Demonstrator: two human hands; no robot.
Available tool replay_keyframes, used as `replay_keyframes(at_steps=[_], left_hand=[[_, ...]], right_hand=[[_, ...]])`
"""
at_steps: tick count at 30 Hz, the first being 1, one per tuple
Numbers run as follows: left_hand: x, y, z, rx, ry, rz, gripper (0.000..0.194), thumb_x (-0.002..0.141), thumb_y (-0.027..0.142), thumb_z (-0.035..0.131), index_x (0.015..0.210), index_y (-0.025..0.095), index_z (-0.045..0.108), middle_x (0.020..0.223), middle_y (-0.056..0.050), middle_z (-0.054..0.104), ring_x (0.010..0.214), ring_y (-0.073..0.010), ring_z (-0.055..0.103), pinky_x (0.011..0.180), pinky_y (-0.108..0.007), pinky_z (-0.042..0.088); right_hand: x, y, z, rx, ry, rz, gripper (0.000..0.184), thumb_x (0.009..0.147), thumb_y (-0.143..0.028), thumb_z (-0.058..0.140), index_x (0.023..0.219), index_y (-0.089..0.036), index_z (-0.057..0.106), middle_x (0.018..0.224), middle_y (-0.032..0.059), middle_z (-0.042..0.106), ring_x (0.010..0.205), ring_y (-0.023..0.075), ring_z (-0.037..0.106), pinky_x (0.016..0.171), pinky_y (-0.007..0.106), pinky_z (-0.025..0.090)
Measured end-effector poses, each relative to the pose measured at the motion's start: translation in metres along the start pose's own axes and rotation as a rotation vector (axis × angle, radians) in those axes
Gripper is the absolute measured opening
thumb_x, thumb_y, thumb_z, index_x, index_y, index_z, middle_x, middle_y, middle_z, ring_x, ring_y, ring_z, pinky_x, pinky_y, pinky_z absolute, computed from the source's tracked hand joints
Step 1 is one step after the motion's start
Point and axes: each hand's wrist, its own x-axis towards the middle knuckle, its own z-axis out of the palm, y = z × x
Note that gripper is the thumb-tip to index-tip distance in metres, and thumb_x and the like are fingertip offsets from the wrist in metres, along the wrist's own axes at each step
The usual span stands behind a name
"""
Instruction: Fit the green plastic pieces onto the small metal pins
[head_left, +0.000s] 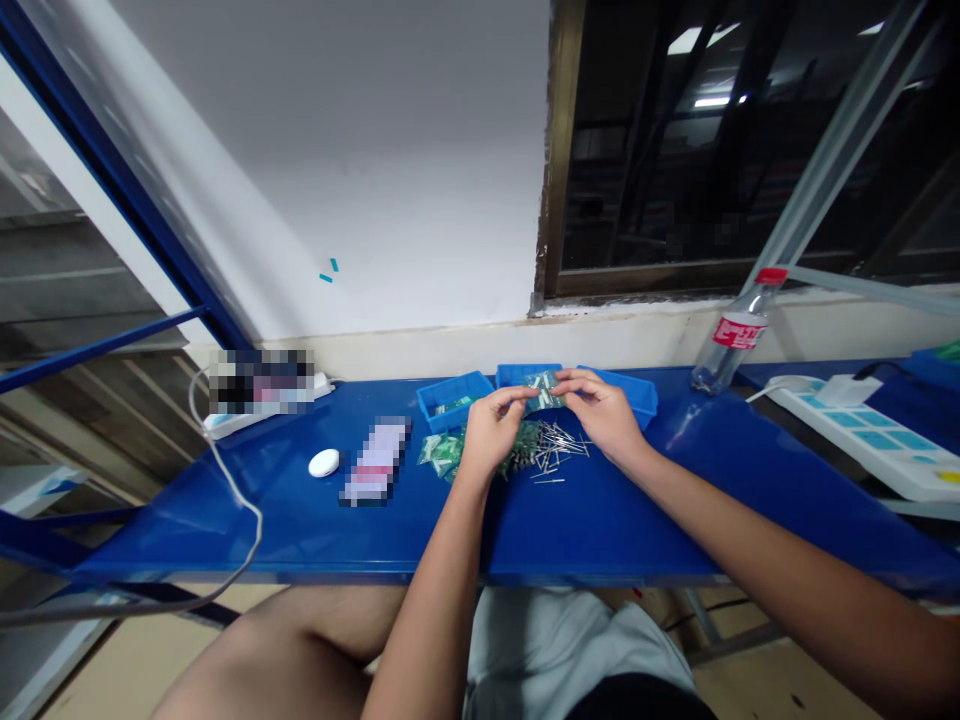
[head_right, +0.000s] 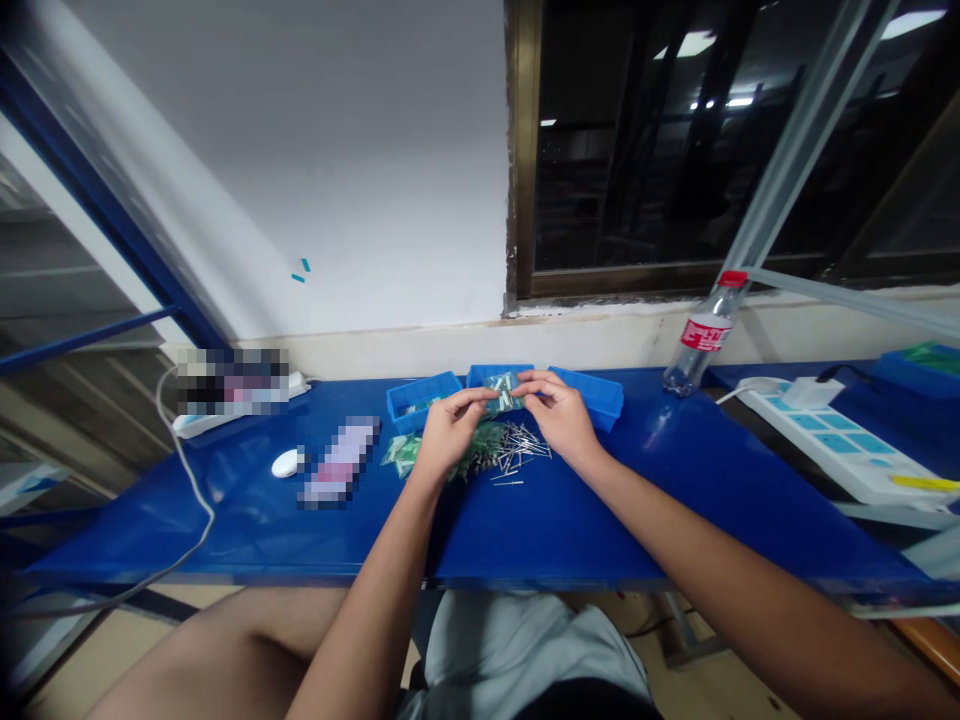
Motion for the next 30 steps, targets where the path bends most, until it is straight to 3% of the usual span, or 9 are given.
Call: replay_keyframes(at_steps=[5,8,11,16,21,26,30], left_hand=[[0.001,-0.004,0.000,0.080,0.075,0.052,0.032,0.095,0.012,0.052,0.104,0.022,0.081,0.117,-0.006,0.077,0.111,-0.0234,0.071,0.103,-0.040,0.055],[0.002,-0.005,-0.009,0.268,0.165,0.073,0.023,0.096,0.021,0.060,0.111,0.021,0.078,0.120,-0.010,0.075,0.109,-0.0261,0.070,0.101,-0.039,0.055],[0.002,-0.008,-0.019,0.479,0.244,0.059,0.028,0.098,0.021,0.056,0.118,0.022,0.075,0.129,-0.013,0.071,0.120,-0.0306,0.065,0.111,-0.045,0.047],[0.000,-0.014,-0.026,0.727,0.313,-0.047,0.034,0.099,0.035,0.057,0.124,0.016,0.071,0.142,-0.021,0.064,0.136,-0.0385,0.055,0.122,-0.060,0.028],[-0.005,-0.019,-0.023,0.881,0.252,-0.134,0.036,0.102,0.040,0.051,0.105,0.015,0.077,0.122,-0.023,0.073,0.128,-0.0389,0.059,0.123,-0.067,0.015],[-0.008,-0.018,-0.022,0.996,0.272,-0.134,0.039,0.103,0.044,0.049,0.105,0.018,0.078,0.104,-0.020,0.078,0.117,-0.0401,0.063,0.119,-0.077,0.007],[-0.009,-0.017,-0.021,1.011,0.293,-0.128,0.038,0.102,0.045,0.051,0.110,0.018,0.077,0.114,-0.022,0.076,0.125,-0.0425,0.058,0.119,-0.078,0.006]], right_hand=[[-0.001,-0.002,0.005,0.084,-0.025,0.096,0.022,0.091,-0.044,0.069,0.101,-0.028,0.080,0.116,0.0066,0.073,0.106,0.0269,0.070,0.091,0.046,0.062],[-0.002,-0.003,0.007,0.113,-0.030,0.130,0.028,0.089,-0.049,0.072,0.103,-0.026,0.078,0.110,0.0067,0.075,0.101,0.0263,0.071,0.086,0.043,0.063],[-0.004,-0.002,0.008,0.083,-0.076,0.121,0.027,0.091,-0.049,0.070,0.103,-0.025,0.078,0.108,0.0072,0.074,0.102,0.0262,0.071,0.084,0.042,0.063],[-0.007,-0.006,0.007,-0.132,-0.176,-0.004,0.021,0.098,-0.038,0.061,0.104,-0.027,0.078,0.112,0.0071,0.074,0.106,0.0261,0.069,0.090,0.042,0.058],[-0.009,-0.013,0.007,-0.310,-0.327,-0.153,0.021,0.099,-0.027,0.057,0.105,-0.029,0.077,0.111,0.0067,0.075,0.108,0.0278,0.069,0.101,0.048,0.052],[-0.012,-0.002,0.005,-0.468,-0.433,-0.209,0.022,0.098,-0.027,0.060,0.113,-0.030,0.077,0.113,0.0074,0.077,0.113,0.0318,0.066,0.103,0.052,0.051],[-0.013,0.009,0.003,-0.549,-0.497,-0.224,0.023,0.095,-0.025,0.065,0.114,-0.030,0.078,0.112,0.0080,0.079,0.111,0.0321,0.067,0.099,0.051,0.053]])
